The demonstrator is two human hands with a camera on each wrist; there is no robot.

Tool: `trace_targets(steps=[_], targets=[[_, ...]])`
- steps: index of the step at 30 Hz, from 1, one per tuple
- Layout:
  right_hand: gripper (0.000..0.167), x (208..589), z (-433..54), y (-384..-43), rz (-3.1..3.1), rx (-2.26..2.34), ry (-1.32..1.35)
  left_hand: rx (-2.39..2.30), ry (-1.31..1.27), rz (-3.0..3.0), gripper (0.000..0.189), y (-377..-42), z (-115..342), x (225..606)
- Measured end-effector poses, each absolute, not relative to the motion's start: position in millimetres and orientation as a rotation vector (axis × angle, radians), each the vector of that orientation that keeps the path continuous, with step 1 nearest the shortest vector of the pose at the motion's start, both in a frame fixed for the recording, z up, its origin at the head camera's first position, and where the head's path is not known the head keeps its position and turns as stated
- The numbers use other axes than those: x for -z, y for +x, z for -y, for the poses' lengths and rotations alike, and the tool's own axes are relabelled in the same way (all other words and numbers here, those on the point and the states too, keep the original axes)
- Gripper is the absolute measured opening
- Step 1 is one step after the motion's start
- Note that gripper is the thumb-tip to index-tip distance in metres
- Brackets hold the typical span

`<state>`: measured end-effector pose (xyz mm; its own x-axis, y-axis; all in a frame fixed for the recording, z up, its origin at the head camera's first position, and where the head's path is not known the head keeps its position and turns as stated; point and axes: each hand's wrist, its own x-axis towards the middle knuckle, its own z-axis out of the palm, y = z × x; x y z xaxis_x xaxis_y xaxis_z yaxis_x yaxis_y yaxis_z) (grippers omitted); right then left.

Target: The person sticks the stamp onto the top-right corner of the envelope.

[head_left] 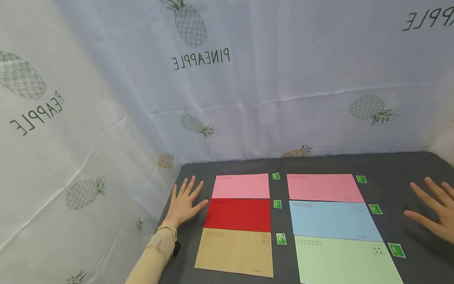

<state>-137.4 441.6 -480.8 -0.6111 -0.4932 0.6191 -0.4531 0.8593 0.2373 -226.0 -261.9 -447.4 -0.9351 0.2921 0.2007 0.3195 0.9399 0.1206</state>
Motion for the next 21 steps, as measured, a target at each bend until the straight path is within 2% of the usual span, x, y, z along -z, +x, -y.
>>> trace_targets(steps=[3,5,12,21], targets=[[0.082,473.1,-430.9,-137.1,2.373,-0.066,0.498,0.242,-0.459,2.907,0.075,-228.1,260.3,443.7],[0.085,467.4,-423.5,-136.2,2.416,-0.151,0.423,0.267,-0.454,2.899,0.074,-228.8,259.2,441.7],[0.088,444.3,-393.3,-136.0,2.653,-0.221,0.172,0.389,-0.455,2.827,0.072,-229.6,253.1,438.4],[0.081,413.4,-357.4,-156.8,2.711,-0.180,0.206,0.496,-0.388,2.752,0.061,-240.1,241.4,441.2]])
